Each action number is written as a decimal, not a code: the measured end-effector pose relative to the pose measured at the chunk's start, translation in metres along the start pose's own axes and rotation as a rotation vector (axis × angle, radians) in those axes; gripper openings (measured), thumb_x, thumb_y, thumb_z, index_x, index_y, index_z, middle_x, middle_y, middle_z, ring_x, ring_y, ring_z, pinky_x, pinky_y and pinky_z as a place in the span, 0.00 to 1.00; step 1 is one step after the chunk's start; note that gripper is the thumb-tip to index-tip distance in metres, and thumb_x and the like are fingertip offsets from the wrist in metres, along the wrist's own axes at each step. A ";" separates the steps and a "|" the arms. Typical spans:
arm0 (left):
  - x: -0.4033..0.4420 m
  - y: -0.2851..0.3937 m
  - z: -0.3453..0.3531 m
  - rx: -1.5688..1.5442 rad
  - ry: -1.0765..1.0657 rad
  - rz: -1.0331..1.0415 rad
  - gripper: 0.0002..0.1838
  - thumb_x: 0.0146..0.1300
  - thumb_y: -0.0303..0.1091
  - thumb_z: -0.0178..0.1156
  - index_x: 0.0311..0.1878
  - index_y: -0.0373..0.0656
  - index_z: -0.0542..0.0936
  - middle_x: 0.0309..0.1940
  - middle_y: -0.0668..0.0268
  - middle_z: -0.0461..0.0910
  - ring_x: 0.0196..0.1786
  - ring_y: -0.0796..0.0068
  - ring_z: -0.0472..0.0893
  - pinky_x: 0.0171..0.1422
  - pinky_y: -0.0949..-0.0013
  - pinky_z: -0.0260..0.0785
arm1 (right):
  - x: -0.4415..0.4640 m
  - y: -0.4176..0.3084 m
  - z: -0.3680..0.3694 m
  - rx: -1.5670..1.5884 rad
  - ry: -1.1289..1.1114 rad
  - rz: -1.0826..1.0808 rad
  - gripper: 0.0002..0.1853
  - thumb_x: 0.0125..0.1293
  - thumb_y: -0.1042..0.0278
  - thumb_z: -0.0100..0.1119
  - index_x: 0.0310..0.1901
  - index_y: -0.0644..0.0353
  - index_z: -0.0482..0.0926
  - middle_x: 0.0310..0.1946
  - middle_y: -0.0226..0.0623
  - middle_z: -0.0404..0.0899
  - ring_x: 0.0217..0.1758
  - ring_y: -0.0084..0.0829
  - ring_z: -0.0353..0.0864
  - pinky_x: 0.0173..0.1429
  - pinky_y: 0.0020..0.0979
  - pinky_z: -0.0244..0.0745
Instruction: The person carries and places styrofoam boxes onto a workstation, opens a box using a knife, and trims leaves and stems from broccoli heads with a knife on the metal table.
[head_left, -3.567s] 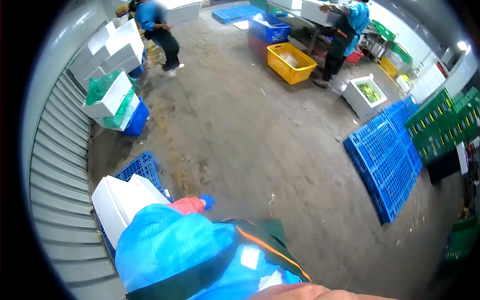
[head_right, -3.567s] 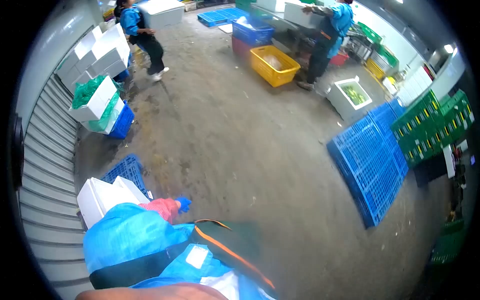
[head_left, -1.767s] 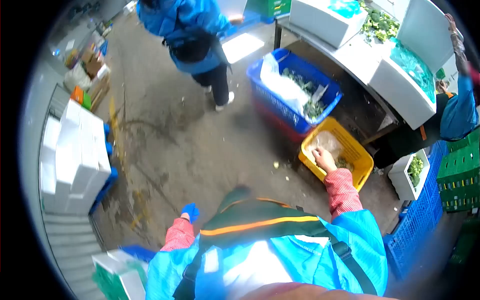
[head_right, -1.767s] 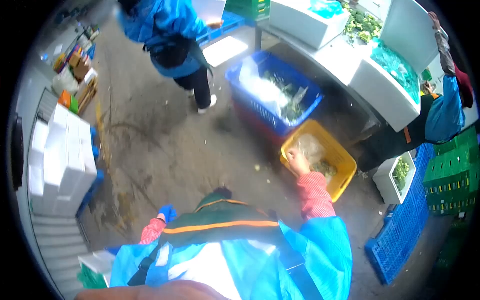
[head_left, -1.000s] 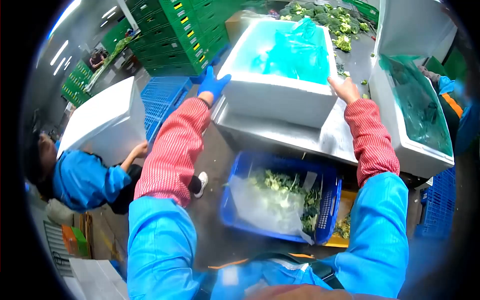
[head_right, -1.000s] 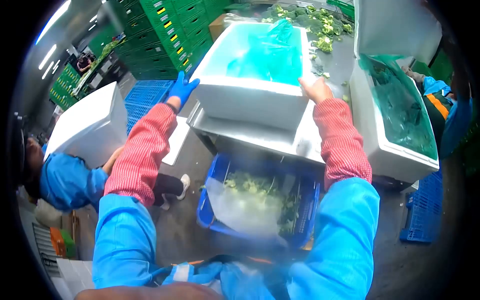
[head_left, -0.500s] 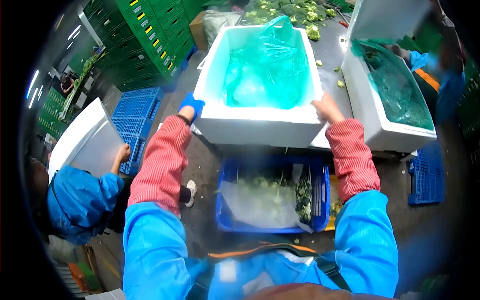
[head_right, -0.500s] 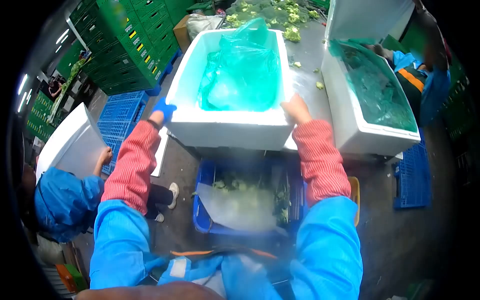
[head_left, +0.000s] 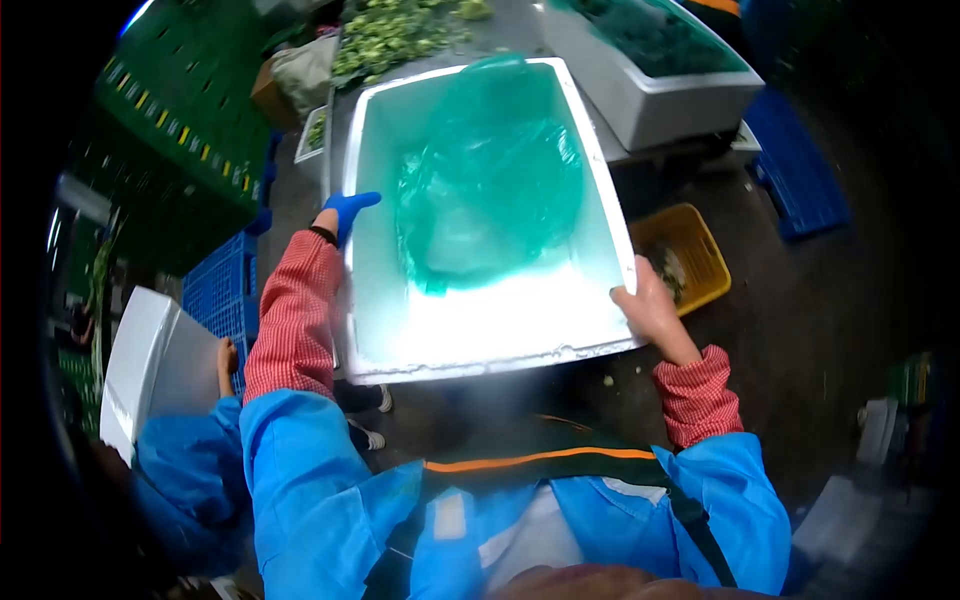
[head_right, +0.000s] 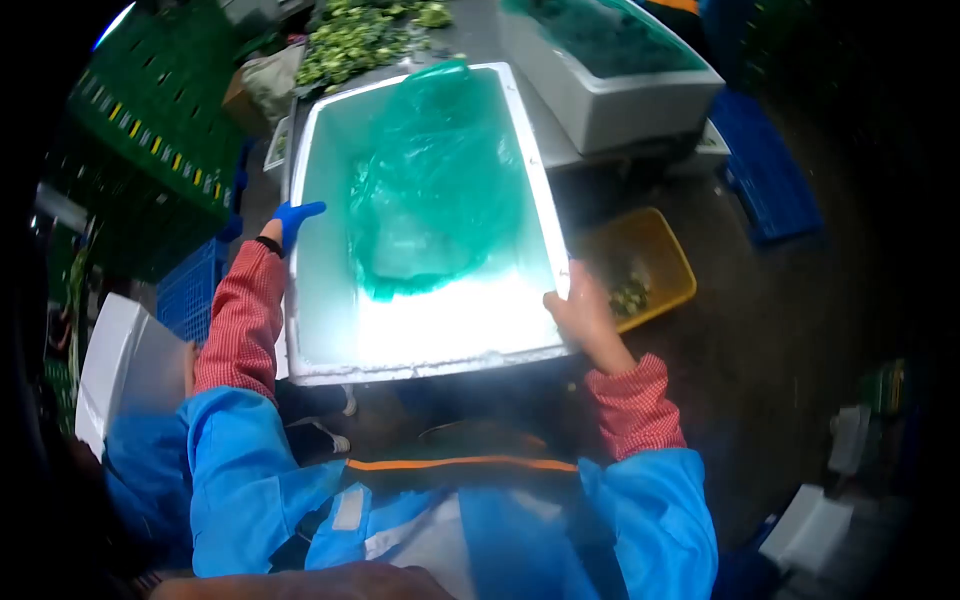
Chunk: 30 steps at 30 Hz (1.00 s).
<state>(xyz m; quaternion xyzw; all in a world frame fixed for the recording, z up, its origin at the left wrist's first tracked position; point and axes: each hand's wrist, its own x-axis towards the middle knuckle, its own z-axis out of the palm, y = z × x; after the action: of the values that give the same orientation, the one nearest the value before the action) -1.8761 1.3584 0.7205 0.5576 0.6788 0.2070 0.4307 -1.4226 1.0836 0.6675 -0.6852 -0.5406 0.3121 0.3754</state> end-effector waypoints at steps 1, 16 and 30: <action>-0.005 -0.006 0.007 -0.004 -0.063 0.031 0.28 0.55 0.41 0.67 0.57 0.37 0.75 0.47 0.56 0.80 0.47 0.61 0.81 0.52 0.63 0.73 | -0.021 0.014 0.002 -0.005 0.035 0.014 0.21 0.53 0.67 0.58 0.49 0.65 0.71 0.41 0.55 0.78 0.45 0.53 0.78 0.49 0.44 0.72; -0.210 -0.033 0.292 -0.202 -0.364 0.301 0.29 0.51 0.20 0.59 0.60 0.37 0.70 0.46 0.56 0.79 0.42 0.60 0.81 0.43 0.61 0.76 | -0.380 0.173 -0.097 -0.048 0.599 0.225 0.24 0.56 0.69 0.59 0.56 0.60 0.71 0.44 0.48 0.76 0.46 0.49 0.78 0.48 0.42 0.75; -0.185 0.033 0.308 -0.055 -0.753 0.469 0.25 0.54 0.21 0.57 0.58 0.36 0.70 0.42 0.52 0.79 0.39 0.55 0.82 0.42 0.58 0.80 | -0.473 0.047 0.050 -0.204 1.169 0.448 0.25 0.53 0.71 0.59 0.56 0.58 0.71 0.42 0.48 0.78 0.45 0.50 0.78 0.48 0.43 0.75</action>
<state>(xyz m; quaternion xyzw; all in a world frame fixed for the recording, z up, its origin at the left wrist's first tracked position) -1.6044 1.1338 0.6432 0.7213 0.3241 0.0996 0.6039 -1.5446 0.6245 0.6118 -0.8712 -0.1170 -0.0955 0.4671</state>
